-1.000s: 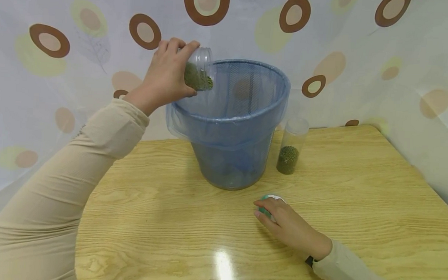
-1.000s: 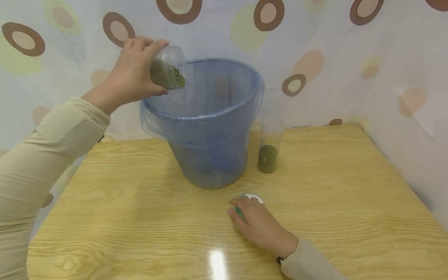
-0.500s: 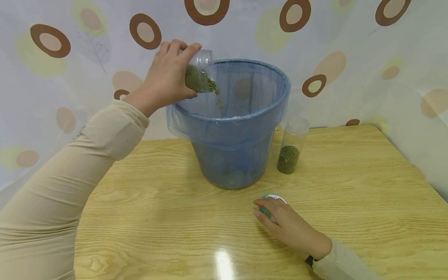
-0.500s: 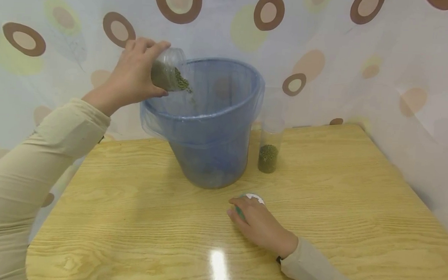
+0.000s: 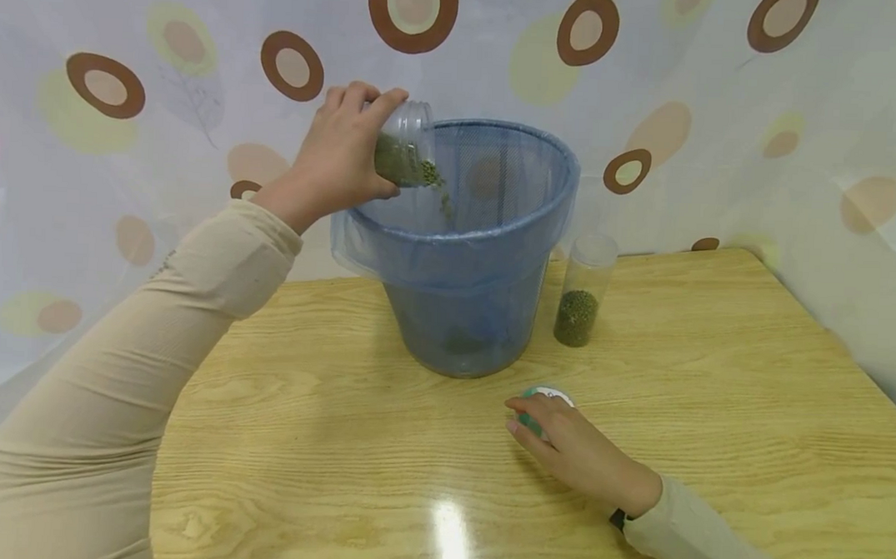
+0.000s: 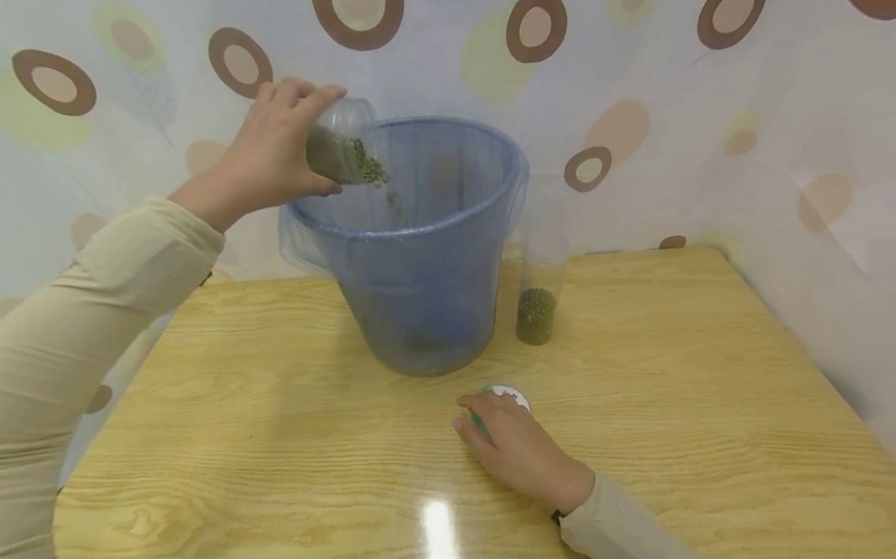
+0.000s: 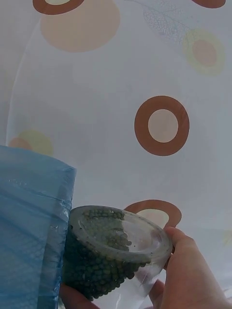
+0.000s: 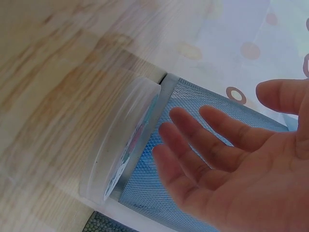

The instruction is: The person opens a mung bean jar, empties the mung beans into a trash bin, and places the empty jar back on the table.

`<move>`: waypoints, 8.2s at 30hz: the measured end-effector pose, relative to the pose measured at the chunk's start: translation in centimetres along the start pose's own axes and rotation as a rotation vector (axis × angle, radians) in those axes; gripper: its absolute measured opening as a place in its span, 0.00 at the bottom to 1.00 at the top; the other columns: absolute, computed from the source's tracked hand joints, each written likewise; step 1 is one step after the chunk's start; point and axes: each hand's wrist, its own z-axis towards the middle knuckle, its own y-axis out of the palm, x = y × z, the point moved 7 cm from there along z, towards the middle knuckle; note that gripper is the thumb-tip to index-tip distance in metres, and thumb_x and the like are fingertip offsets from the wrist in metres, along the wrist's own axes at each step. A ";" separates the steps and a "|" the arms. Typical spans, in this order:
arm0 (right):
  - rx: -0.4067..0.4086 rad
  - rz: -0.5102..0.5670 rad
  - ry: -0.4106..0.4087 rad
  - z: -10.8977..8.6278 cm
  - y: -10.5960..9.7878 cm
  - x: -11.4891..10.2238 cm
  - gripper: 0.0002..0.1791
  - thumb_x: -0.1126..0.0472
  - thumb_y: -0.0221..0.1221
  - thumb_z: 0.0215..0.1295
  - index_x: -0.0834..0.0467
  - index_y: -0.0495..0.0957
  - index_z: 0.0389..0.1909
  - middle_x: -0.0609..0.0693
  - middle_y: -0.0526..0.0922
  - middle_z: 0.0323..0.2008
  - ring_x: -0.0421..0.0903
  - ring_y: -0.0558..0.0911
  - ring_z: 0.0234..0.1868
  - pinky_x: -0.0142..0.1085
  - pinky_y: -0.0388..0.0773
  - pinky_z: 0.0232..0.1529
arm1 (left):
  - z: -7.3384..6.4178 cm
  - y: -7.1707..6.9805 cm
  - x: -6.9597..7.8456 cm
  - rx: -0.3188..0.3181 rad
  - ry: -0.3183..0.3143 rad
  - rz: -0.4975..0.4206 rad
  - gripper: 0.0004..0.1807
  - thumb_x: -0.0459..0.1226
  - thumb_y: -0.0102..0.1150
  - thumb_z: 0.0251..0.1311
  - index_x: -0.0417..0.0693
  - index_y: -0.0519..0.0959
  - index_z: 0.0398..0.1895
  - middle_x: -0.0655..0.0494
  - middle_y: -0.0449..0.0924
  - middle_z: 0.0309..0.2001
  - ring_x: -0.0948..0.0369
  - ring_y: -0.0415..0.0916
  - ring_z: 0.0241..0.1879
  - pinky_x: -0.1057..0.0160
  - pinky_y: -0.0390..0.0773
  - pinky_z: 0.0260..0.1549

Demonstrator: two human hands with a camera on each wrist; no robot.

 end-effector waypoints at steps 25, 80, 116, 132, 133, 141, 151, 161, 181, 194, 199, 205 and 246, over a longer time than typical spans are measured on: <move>0.002 0.003 -0.025 0.0 -0.1 -0.3 0.24 0.54 0.46 0.76 0.71 0.71 0.58 0.61 0.77 0.54 0.59 0.74 0.56 0.56 0.71 0.56 | 0.0 -0.5 0.2 0.058 0.012 0.002 0.51 0.39 0.74 0.46 0.47 0.56 0.73 0.40 0.59 0.64 0.44 0.53 0.65 0.47 0.54 0.66; -0.013 -0.001 -0.010 -0.3 0.0 -0.8 0.24 0.53 0.45 0.76 0.70 0.71 0.58 0.61 0.76 0.56 0.60 0.73 0.57 0.56 0.70 0.56 | 0.0 -0.6 0.7 0.039 0.039 0.063 0.50 0.37 0.74 0.47 0.46 0.55 0.73 0.40 0.59 0.65 0.44 0.51 0.67 0.46 0.54 0.66; 0.005 -0.028 -0.085 -0.5 0.0 -1.1 0.22 0.56 0.46 0.76 0.71 0.72 0.56 0.63 0.77 0.53 0.62 0.74 0.56 0.56 0.72 0.55 | 0.3 -1.5 0.9 0.055 0.057 0.089 0.50 0.37 0.74 0.46 0.45 0.56 0.73 0.39 0.59 0.64 0.43 0.52 0.66 0.48 0.52 0.67; -0.015 -0.029 -0.047 -0.5 0.3 -0.9 0.24 0.53 0.45 0.76 0.70 0.72 0.57 0.63 0.76 0.55 0.63 0.73 0.58 0.57 0.70 0.56 | 0.1 -1.9 0.8 0.046 0.044 0.094 0.51 0.37 0.74 0.46 0.45 0.56 0.73 0.39 0.59 0.64 0.43 0.51 0.67 0.48 0.51 0.67; -0.014 -0.030 -0.047 -0.5 0.2 -0.9 0.24 0.53 0.45 0.76 0.70 0.72 0.57 0.63 0.76 0.54 0.62 0.73 0.58 0.56 0.70 0.56 | 0.1 -1.9 0.8 0.046 0.045 0.092 0.51 0.37 0.74 0.46 0.45 0.56 0.73 0.39 0.59 0.64 0.43 0.51 0.67 0.48 0.51 0.67; -0.009 -0.039 -0.068 -0.6 0.1 -1.1 0.22 0.55 0.46 0.76 0.70 0.72 0.56 0.60 0.77 0.53 0.60 0.74 0.56 0.54 0.72 0.55 | 0.1 -1.8 1.1 0.039 0.051 0.091 0.50 0.37 0.74 0.45 0.45 0.56 0.73 0.39 0.59 0.64 0.43 0.51 0.67 0.48 0.52 0.67; -0.013 -0.036 -0.071 -0.7 0.0 -1.2 0.23 0.55 0.46 0.76 0.70 0.72 0.57 0.61 0.77 0.53 0.61 0.74 0.56 0.55 0.72 0.55 | 0.1 -1.8 1.2 0.036 0.044 0.097 0.50 0.36 0.74 0.46 0.46 0.56 0.73 0.40 0.59 0.64 0.43 0.51 0.67 0.48 0.51 0.67; -0.010 -0.033 -0.050 -0.7 0.0 -1.1 0.23 0.54 0.46 0.76 0.70 0.72 0.57 0.61 0.77 0.53 0.61 0.74 0.57 0.55 0.71 0.56 | 0.1 -1.9 1.4 0.034 0.043 0.097 0.50 0.36 0.74 0.46 0.46 0.56 0.73 0.40 0.59 0.64 0.44 0.50 0.67 0.48 0.51 0.67; -0.008 -0.038 -0.067 -0.5 0.0 -1.2 0.23 0.55 0.46 0.76 0.70 0.72 0.56 0.61 0.77 0.53 0.61 0.75 0.56 0.54 0.72 0.55 | 0.2 -1.9 1.5 0.025 0.054 0.119 0.49 0.36 0.73 0.46 0.45 0.56 0.73 0.39 0.58 0.65 0.43 0.50 0.68 0.48 0.50 0.68; -0.009 -0.042 -0.061 -0.5 0.1 -1.1 0.23 0.54 0.46 0.76 0.70 0.72 0.57 0.60 0.78 0.52 0.59 0.75 0.56 0.53 0.72 0.55 | 0.2 -1.8 1.5 0.034 0.067 0.130 0.49 0.35 0.73 0.45 0.46 0.57 0.72 0.40 0.59 0.64 0.43 0.50 0.67 0.48 0.51 0.67; -0.009 -0.041 -0.060 -0.5 0.1 -1.0 0.23 0.54 0.46 0.76 0.69 0.72 0.57 0.60 0.78 0.52 0.59 0.75 0.56 0.53 0.72 0.55 | 0.2 -1.8 1.6 0.026 0.065 0.145 0.49 0.35 0.73 0.46 0.45 0.57 0.72 0.39 0.58 0.64 0.43 0.50 0.67 0.48 0.50 0.68; -0.011 -0.038 -0.050 -0.5 0.3 -0.9 0.23 0.53 0.46 0.76 0.69 0.72 0.57 0.60 0.78 0.53 0.59 0.74 0.57 0.53 0.72 0.56 | 0.1 -1.7 1.7 0.025 0.068 0.151 0.49 0.36 0.73 0.46 0.45 0.57 0.72 0.39 0.58 0.65 0.43 0.50 0.67 0.48 0.50 0.68; -0.035 -0.016 0.001 -0.4 0.7 -0.7 0.26 0.49 0.44 0.76 0.68 0.72 0.58 0.58 0.77 0.54 0.59 0.73 0.59 0.54 0.69 0.58 | 0.4 -0.9 1.9 0.056 0.116 0.212 0.49 0.37 0.74 0.46 0.43 0.57 0.72 0.38 0.59 0.64 0.43 0.51 0.67 0.48 0.50 0.68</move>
